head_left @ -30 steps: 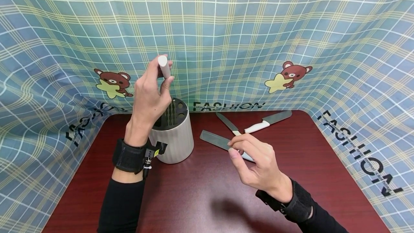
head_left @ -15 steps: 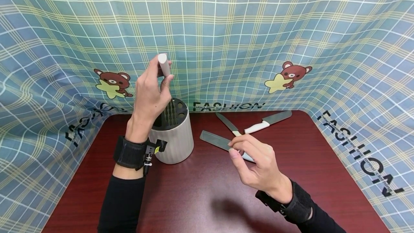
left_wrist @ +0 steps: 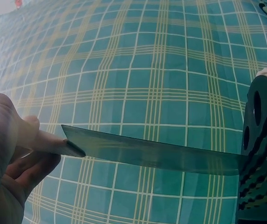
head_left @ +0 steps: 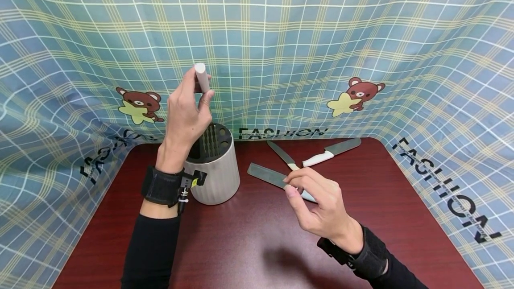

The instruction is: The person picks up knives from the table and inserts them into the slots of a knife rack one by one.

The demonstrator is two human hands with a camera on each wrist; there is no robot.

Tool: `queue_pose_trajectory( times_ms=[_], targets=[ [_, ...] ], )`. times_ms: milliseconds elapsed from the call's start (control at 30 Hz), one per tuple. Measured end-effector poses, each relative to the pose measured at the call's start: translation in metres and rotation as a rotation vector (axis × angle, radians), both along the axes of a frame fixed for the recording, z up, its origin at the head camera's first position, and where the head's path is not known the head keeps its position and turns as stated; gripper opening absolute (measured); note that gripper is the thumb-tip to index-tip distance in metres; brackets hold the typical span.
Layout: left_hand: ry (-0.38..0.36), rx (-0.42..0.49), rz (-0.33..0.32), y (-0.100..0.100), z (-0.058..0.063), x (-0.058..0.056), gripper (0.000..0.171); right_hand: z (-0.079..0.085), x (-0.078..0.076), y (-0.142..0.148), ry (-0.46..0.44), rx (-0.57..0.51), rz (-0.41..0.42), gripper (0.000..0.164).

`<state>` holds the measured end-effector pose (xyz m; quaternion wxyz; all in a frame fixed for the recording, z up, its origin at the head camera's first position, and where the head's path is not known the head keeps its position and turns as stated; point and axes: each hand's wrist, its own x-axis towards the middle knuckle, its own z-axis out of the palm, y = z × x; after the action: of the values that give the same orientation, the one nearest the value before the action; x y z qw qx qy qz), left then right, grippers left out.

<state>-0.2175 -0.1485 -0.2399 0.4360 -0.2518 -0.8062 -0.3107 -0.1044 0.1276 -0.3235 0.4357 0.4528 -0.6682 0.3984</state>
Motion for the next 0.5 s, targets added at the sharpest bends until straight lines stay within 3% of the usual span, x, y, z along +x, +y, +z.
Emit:
queue_pose_trajectory(
  times_ms=[500],
  targets=[
    [-0.05, 0.018, 0.011, 0.0022, -0.0026, -0.0065, 0.049, -0.0024, 0.0004, 0.0027, 0.0, -0.005, -0.008, 0.021]
  ],
)
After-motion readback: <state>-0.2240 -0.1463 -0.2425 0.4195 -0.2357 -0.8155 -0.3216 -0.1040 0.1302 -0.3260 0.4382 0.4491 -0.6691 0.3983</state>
